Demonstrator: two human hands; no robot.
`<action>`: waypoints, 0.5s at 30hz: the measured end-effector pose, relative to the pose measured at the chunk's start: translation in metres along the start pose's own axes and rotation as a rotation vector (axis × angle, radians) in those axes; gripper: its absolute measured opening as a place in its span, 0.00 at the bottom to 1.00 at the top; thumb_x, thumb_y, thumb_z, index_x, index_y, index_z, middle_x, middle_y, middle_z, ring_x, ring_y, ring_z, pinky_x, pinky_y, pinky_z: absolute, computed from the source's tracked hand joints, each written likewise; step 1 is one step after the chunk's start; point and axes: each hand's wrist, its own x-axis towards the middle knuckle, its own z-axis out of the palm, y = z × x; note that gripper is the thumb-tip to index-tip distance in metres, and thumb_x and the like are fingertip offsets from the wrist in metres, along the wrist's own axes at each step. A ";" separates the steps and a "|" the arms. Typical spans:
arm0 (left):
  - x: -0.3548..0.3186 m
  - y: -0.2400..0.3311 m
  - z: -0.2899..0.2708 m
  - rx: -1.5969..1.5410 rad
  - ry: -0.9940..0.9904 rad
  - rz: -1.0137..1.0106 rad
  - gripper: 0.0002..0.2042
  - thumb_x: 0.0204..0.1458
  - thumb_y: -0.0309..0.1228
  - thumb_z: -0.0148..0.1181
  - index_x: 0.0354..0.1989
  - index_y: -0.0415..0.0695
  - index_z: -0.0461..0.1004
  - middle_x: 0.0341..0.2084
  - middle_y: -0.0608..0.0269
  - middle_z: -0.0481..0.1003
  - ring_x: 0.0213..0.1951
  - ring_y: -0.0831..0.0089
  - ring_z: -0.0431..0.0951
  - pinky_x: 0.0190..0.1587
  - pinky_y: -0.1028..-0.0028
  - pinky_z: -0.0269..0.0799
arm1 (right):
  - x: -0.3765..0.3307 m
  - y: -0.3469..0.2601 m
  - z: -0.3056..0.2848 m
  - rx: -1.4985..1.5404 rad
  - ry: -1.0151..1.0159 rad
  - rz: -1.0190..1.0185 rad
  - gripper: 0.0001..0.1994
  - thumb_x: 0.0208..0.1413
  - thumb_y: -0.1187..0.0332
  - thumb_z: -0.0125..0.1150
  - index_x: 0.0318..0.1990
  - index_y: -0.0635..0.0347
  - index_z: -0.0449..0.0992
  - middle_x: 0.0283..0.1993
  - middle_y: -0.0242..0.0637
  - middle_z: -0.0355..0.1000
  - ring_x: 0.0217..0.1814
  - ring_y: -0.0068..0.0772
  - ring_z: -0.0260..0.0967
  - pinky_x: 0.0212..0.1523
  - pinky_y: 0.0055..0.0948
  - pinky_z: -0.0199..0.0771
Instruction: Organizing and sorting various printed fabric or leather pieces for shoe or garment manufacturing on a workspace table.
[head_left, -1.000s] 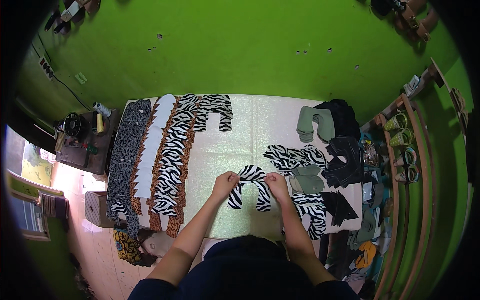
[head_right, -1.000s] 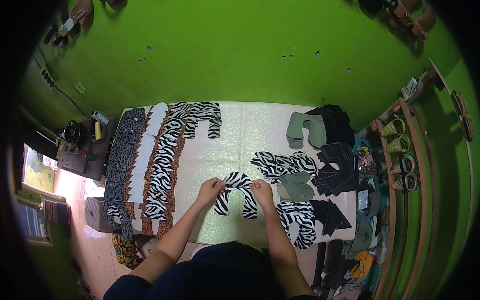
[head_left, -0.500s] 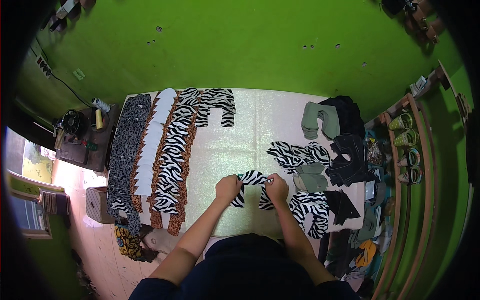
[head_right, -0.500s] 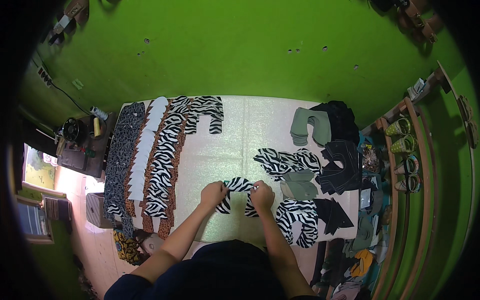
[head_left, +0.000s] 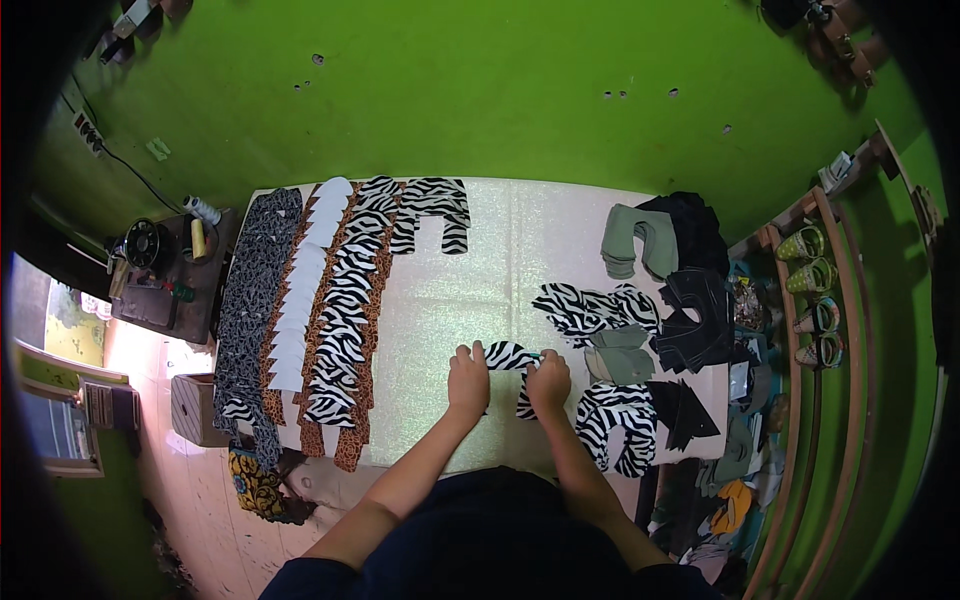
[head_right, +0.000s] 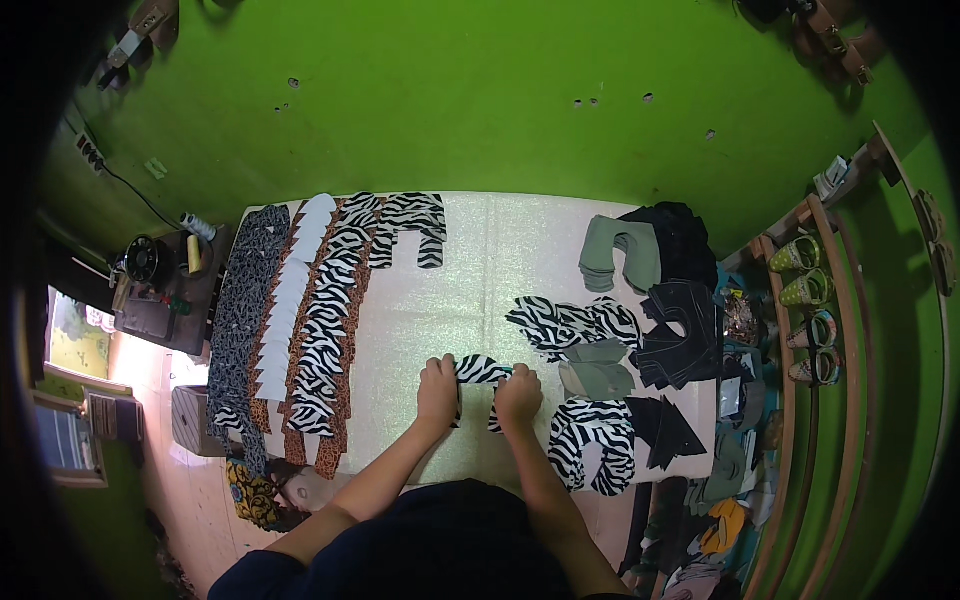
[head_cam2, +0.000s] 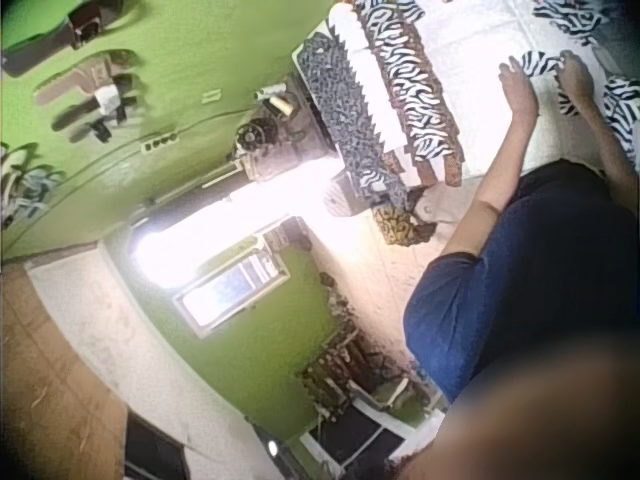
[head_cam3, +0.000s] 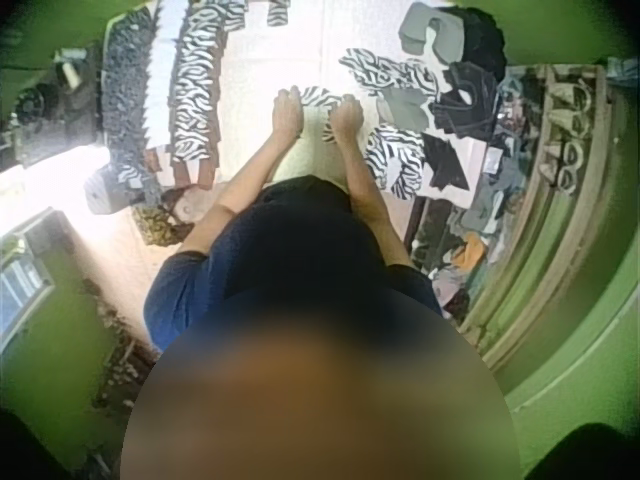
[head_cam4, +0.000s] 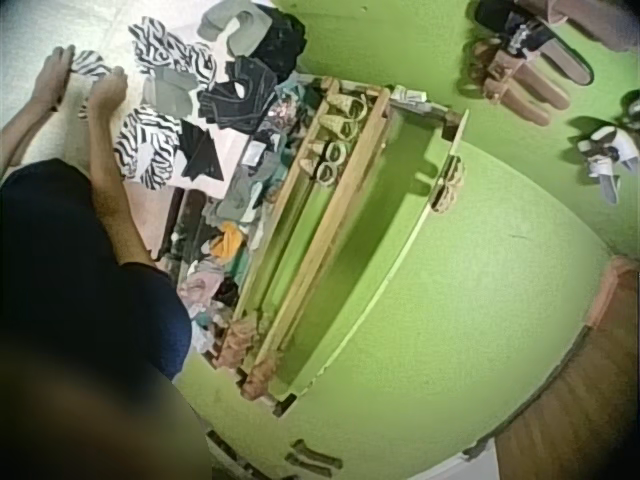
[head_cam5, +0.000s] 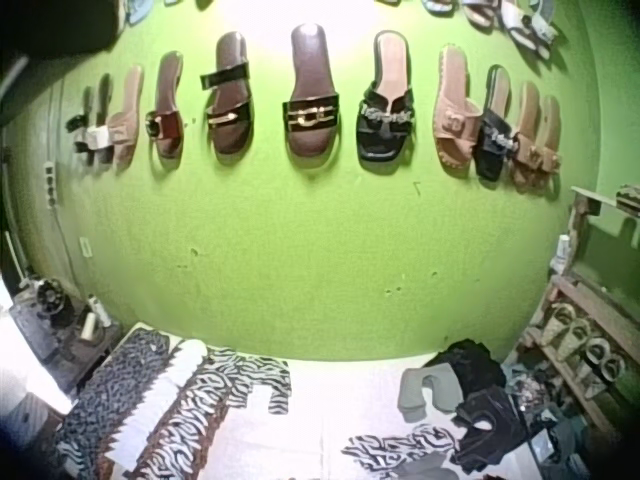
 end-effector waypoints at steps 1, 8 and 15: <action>0.001 -0.001 0.001 0.000 0.002 0.000 0.19 0.44 0.18 0.49 0.47 0.39 0.58 0.36 0.45 0.64 0.35 0.49 0.69 0.37 0.61 0.70 | 0.003 0.001 -0.001 0.001 0.001 -0.001 0.17 0.43 0.67 0.63 0.42 0.60 0.69 0.39 0.42 0.69 0.43 0.44 0.67 0.41 0.39 0.68; 0.013 -0.004 0.000 -0.174 -0.133 -0.173 0.24 0.41 0.17 0.54 0.50 0.34 0.57 0.37 0.38 0.64 0.37 0.47 0.70 0.39 0.60 0.69 | 0.008 0.006 0.000 0.030 -0.129 0.048 0.12 0.41 0.66 0.64 0.35 0.57 0.75 0.38 0.41 0.71 0.43 0.43 0.68 0.43 0.40 0.65; 0.005 -0.014 0.002 -0.206 -0.100 -0.124 0.10 0.46 0.26 0.54 0.36 0.35 0.70 0.30 0.46 0.71 0.37 0.51 0.71 0.40 0.59 0.68 | 0.008 0.011 -0.004 -0.018 -0.046 -0.135 0.10 0.43 0.67 0.63 0.35 0.56 0.74 0.37 0.40 0.70 0.43 0.43 0.66 0.44 0.38 0.65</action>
